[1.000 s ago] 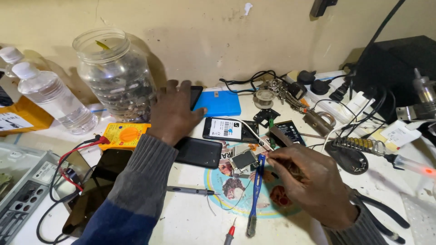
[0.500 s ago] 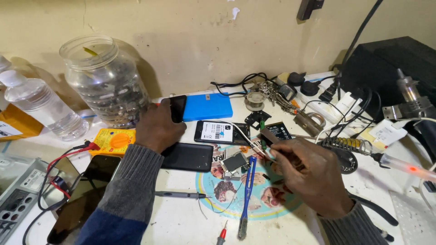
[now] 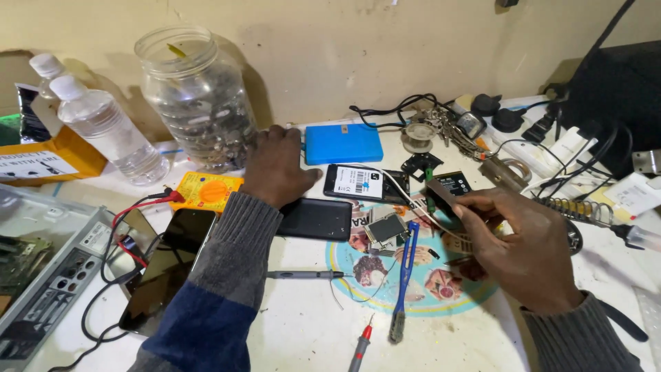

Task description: Soldering thin wires onto a small electronic circuit board at a workbench.

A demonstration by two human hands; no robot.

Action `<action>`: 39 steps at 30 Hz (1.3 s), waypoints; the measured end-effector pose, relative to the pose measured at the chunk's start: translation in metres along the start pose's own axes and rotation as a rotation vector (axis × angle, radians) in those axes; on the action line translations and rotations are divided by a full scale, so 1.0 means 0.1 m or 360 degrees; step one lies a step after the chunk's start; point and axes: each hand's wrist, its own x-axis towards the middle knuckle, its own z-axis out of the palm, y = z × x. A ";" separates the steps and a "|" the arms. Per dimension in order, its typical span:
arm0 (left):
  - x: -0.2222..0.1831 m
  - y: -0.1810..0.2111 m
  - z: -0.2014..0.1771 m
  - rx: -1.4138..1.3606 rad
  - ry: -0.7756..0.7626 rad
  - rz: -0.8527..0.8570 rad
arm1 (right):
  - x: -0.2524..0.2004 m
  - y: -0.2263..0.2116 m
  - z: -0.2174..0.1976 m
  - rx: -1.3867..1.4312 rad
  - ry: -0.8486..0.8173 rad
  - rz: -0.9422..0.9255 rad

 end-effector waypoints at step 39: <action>0.40 0.05 0.34 -0.0464 0.0173 0.0218 | -0.05 0.11 0.15 -0.0036 -0.0157 0.0015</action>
